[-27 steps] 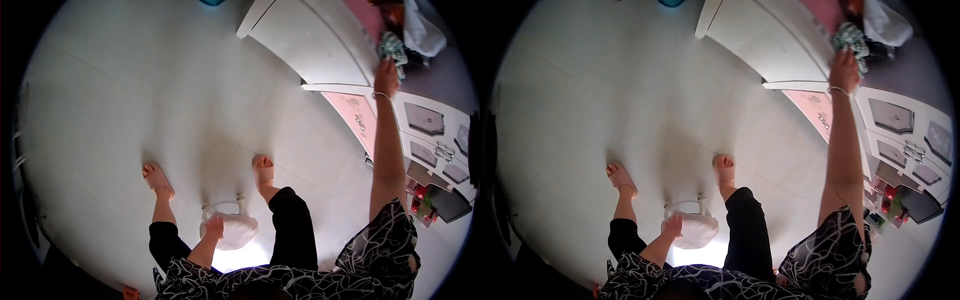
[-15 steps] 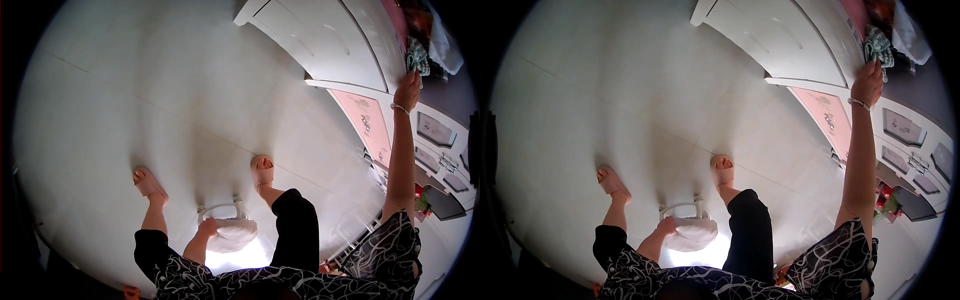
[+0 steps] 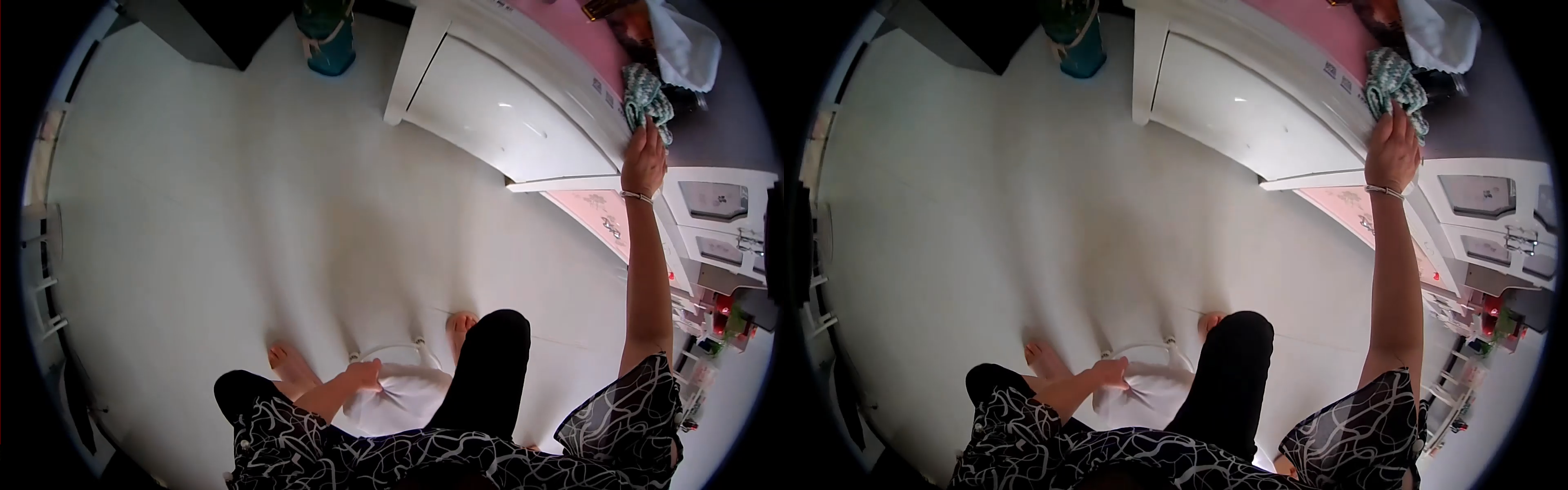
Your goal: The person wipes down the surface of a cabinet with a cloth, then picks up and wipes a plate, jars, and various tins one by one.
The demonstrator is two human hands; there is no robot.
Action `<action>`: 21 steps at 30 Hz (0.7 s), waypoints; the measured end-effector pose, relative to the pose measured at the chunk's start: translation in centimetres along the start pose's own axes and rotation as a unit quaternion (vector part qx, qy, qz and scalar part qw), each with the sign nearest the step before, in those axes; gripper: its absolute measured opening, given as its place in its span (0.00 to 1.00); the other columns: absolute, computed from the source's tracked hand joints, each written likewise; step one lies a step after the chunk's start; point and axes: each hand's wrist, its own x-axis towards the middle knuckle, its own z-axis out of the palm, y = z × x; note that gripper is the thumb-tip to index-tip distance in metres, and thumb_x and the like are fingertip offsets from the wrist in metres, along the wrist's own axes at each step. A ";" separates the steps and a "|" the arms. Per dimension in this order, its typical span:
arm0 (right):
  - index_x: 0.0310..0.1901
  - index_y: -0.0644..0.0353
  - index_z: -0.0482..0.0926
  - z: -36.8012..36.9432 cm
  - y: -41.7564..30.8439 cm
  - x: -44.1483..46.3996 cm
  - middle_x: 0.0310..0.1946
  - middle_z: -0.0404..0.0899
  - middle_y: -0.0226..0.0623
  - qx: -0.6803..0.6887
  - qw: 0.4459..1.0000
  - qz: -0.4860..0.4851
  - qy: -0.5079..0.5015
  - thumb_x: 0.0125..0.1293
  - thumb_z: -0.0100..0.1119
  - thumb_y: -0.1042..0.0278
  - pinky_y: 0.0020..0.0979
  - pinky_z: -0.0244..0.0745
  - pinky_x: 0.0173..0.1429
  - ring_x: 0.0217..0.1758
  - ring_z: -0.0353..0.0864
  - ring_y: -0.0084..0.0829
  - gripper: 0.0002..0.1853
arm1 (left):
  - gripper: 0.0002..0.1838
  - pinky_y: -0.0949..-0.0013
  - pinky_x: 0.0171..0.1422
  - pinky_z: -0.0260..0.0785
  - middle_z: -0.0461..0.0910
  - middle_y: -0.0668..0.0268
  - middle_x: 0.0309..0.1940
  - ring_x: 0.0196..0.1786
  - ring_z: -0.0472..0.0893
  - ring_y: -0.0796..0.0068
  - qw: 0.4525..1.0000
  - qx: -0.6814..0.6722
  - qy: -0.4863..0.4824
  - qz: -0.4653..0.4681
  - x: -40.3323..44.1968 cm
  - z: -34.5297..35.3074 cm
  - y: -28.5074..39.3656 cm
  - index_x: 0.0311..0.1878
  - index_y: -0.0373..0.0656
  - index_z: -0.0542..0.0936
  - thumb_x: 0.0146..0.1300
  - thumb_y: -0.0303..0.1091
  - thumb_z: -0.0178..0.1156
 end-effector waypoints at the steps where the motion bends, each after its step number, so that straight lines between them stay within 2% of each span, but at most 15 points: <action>1: 0.55 0.48 0.70 0.0 0.2 -0.1 0.49 0.73 0.38 -0.004 1.000 0.001 0.002 0.65 0.36 0.53 0.39 0.62 0.56 0.53 0.70 0.42 0.21 | 0.34 0.59 0.46 0.69 0.77 0.55 0.41 0.46 0.76 0.55 1.000 0.013 0.000 0.006 0.7 0.7 -0.3 0.48 0.39 0.65 0.39 0.48 0.65; 3: 0.54 0.45 0.71 0.4 0.5 -0.2 0.49 0.73 0.37 -0.006 1.000 -0.003 0.027 0.64 0.37 0.54 0.40 0.62 0.56 0.52 0.71 0.40 0.19 | 0.35 0.59 0.46 0.68 0.77 0.55 0.41 0.46 0.76 0.54 0.999 0.034 0.006 0.029 1.9 2.2 -1.6 0.48 0.40 0.65 0.38 0.50 0.65; 4: 0.53 0.44 0.71 0.2 0.1 -0.3 0.48 0.74 0.37 0.000 0.999 -0.003 0.034 0.64 0.38 0.54 0.40 0.62 0.56 0.51 0.71 0.40 0.19 | 0.34 0.58 0.46 0.67 0.77 0.54 0.40 0.45 0.76 0.54 0.998 0.055 -0.015 0.027 2.1 1.9 -1.5 0.45 0.41 0.68 0.39 0.55 0.64; 7: 0.51 0.44 0.72 0.0 -0.5 -0.2 0.46 0.75 0.34 -0.006 0.999 0.009 0.046 0.63 0.40 0.55 0.39 0.63 0.55 0.50 0.73 0.38 0.18 | 0.36 0.62 0.48 0.67 0.77 0.53 0.42 0.46 0.76 0.56 0.994 0.096 -0.027 0.054 2.9 -0.1 -2.1 0.46 0.40 0.70 0.39 0.59 0.63; 8: 0.51 0.44 0.73 -0.2 -0.8 -0.2 0.45 0.75 0.34 -0.017 0.999 0.014 0.044 0.63 0.41 0.55 0.39 0.64 0.55 0.50 0.73 0.37 0.17 | 0.36 0.62 0.48 0.67 0.77 0.53 0.42 0.46 0.76 0.56 0.992 0.108 -0.017 0.056 3.6 -0.8 -2.5 0.46 0.40 0.70 0.39 0.59 0.63; 10: 0.49 0.45 0.74 -1.0 -1.6 -0.3 0.43 0.76 0.32 -0.008 0.998 0.012 0.058 0.62 0.42 0.55 0.39 0.65 0.53 0.49 0.73 0.35 0.17 | 0.38 0.62 0.49 0.67 0.77 0.53 0.43 0.46 0.76 0.57 0.988 0.118 -0.069 0.075 4.1 -2.1 -2.7 0.48 0.40 0.70 0.39 0.60 0.62; 12: 0.49 0.46 0.74 -0.8 -1.6 -0.2 0.42 0.76 0.32 -0.011 0.997 0.021 0.068 0.61 0.43 0.54 0.40 0.65 0.53 0.47 0.74 0.35 0.17 | 0.37 0.62 0.50 0.67 0.78 0.55 0.42 0.45 0.77 0.60 0.987 0.131 -0.056 0.073 7.1 -1.9 -4.5 0.51 0.41 0.70 0.40 0.57 0.64; 14: 0.47 0.45 0.74 -0.8 -1.5 -0.1 0.41 0.76 0.31 -0.004 0.998 0.027 0.055 0.61 0.43 0.53 0.40 0.65 0.52 0.46 0.74 0.35 0.16 | 0.37 0.63 0.52 0.66 0.76 0.56 0.46 0.49 0.75 0.63 0.983 0.068 -0.123 0.119 10.6 -1.2 -7.1 0.54 0.40 0.68 0.42 0.52 0.65; 15: 0.46 0.44 0.75 -0.5 -1.5 -0.2 0.41 0.76 0.31 -0.006 0.996 0.025 0.091 0.60 0.44 0.53 0.39 0.65 0.52 0.45 0.74 0.35 0.15 | 0.37 0.63 0.52 0.66 0.76 0.56 0.46 0.49 0.75 0.63 0.984 0.079 -0.114 0.114 9.6 -2.3 -6.4 0.54 0.40 0.68 0.42 0.52 0.65; 17: 0.43 0.44 0.76 -0.4 -1.7 -0.1 0.40 0.77 0.30 0.018 0.994 0.038 0.099 0.58 0.46 0.54 0.39 0.66 0.51 0.45 0.74 0.34 0.14 | 0.39 0.61 0.53 0.67 0.70 0.53 0.53 0.55 0.71 0.61 0.989 0.091 -0.108 0.037 6.8 -4.9 -3.9 0.57 0.41 0.66 0.41 0.49 0.65; 18: 0.42 0.45 0.76 -0.3 -1.7 -0.1 0.39 0.77 0.31 0.024 0.994 0.045 0.102 0.58 0.47 0.54 0.39 0.66 0.51 0.45 0.74 0.34 0.14 | 0.43 0.58 0.55 0.65 0.66 0.53 0.57 0.58 0.68 0.57 0.987 0.072 -0.146 -0.001 6.5 -5.8 -3.3 0.61 0.43 0.59 0.43 0.49 0.64; 19: 0.42 0.45 0.76 -0.6 -1.8 -0.1 0.39 0.77 0.31 0.033 0.993 0.047 0.103 0.57 0.47 0.54 0.39 0.66 0.50 0.44 0.74 0.34 0.13 | 0.45 0.59 0.58 0.63 0.64 0.54 0.59 0.59 0.66 0.59 0.984 0.085 -0.152 -0.044 4.6 -6.8 -1.2 0.64 0.45 0.55 0.45 0.50 0.63; 21: 0.39 0.47 0.76 -1.0 -1.9 -0.2 0.38 0.77 0.31 0.039 0.993 0.046 0.102 0.57 0.47 0.56 0.39 0.66 0.50 0.44 0.74 0.34 0.12 | 0.47 0.57 0.56 0.64 0.67 0.54 0.56 0.56 0.69 0.56 0.978 0.119 -0.170 -0.033 3.3 -8.5 0.4 0.64 0.44 0.55 0.42 0.51 0.66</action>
